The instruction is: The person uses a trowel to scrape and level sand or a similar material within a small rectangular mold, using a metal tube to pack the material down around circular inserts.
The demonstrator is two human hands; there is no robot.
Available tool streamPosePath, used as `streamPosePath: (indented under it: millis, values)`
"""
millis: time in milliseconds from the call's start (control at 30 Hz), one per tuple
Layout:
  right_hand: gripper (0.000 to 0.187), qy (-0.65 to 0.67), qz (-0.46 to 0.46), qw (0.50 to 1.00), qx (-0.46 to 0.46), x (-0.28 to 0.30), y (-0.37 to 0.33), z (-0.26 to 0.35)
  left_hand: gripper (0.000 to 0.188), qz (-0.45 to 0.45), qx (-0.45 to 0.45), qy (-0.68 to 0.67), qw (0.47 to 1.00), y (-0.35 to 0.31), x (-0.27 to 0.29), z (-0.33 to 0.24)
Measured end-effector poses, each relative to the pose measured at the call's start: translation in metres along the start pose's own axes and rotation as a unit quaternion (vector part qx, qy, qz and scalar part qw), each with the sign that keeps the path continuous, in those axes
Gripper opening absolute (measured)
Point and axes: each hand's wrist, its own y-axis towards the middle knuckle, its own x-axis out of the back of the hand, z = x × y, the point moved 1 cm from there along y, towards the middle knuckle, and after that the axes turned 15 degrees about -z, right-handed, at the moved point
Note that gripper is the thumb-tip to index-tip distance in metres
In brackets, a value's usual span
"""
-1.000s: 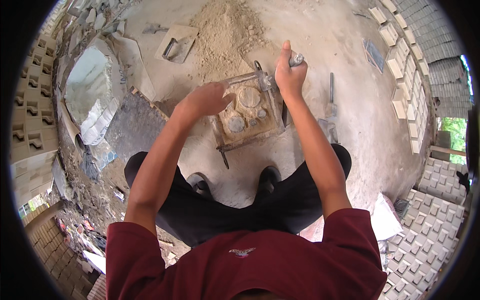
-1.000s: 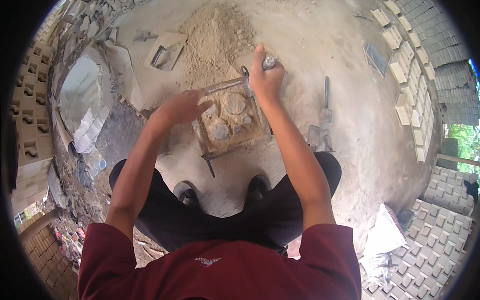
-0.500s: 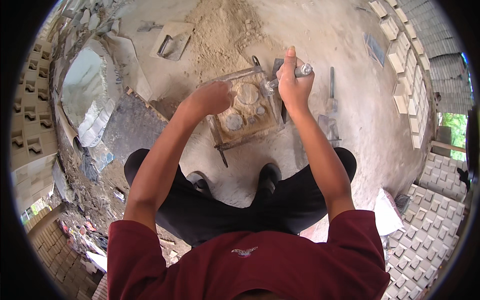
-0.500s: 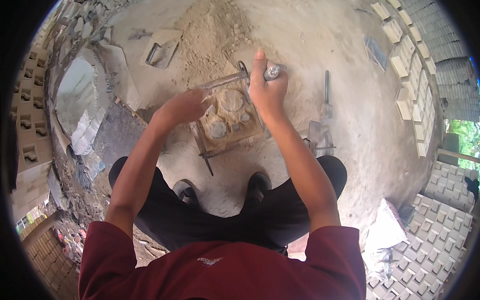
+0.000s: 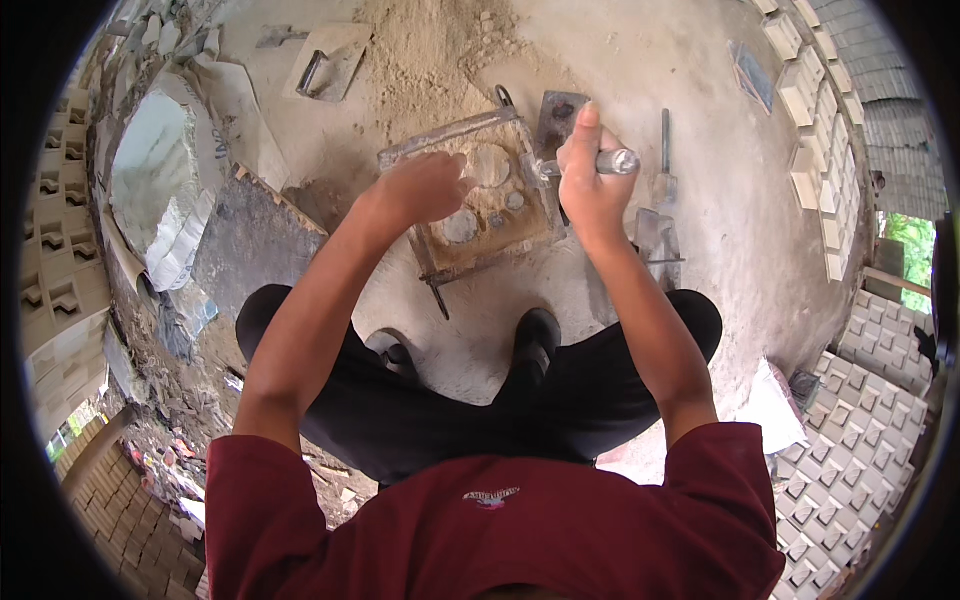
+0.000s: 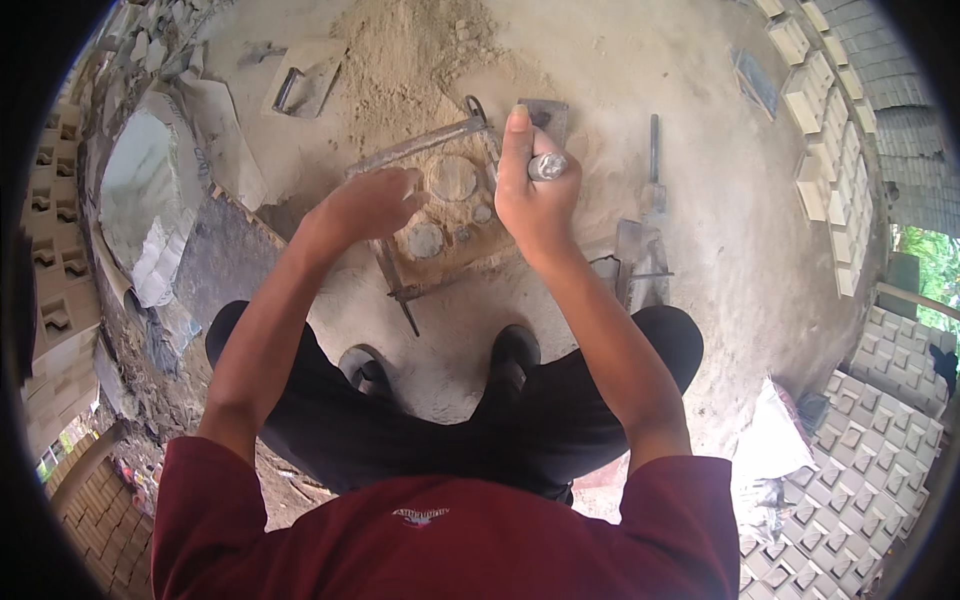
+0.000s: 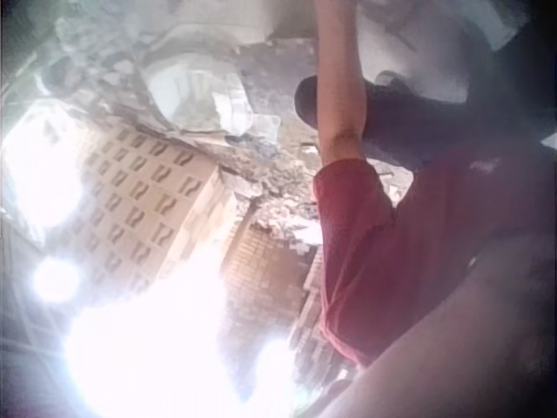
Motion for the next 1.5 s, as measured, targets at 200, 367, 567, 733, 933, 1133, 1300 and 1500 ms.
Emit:
streamPosePath:
  millis: [200,367,567,733,933,1133,1300,1500]
  values:
    - [0.053,-0.011,-0.006,1.0,-0.01,0.011,-0.011,0.006,0.043,0.019,0.015,0.0,1.0,0.001,-0.001,-0.007]
    - [0.051,0.007,0.003,0.996,-0.088,0.015,-0.003,0.007,0.045,-0.007,0.006,0.002,1.0,0.005,0.005,-0.01]
    - [0.049,-0.024,0.027,0.997,-0.07,0.026,-0.028,0.009,0.049,0.005,0.012,0.012,1.0,0.018,0.017,-0.016]
    - [0.051,-0.027,0.022,0.998,-0.053,0.037,-0.031,0.014,0.049,-0.033,0.004,0.006,0.999,0.015,0.007,-0.016]
    - [0.049,-0.047,0.055,0.995,-0.061,0.044,-0.034,0.009,0.05,0.055,0.017,0.002,0.998,0.014,0.005,-0.024]
    - [0.047,-0.06,0.109,0.991,-0.038,0.045,-0.028,0.007,0.05,0.03,0.002,0.035,0.999,0.013,0.008,-0.032]
    - [0.049,-0.005,0.069,0.997,-0.023,0.046,-0.032,0.017,0.048,0.025,0.004,0.033,0.999,0.012,0.004,-0.024]
    - [0.052,-0.021,0.02,0.999,-0.027,0.049,-0.035,0.01,0.045,-0.005,-0.017,0.034,0.999,0.01,0.004,-0.017]
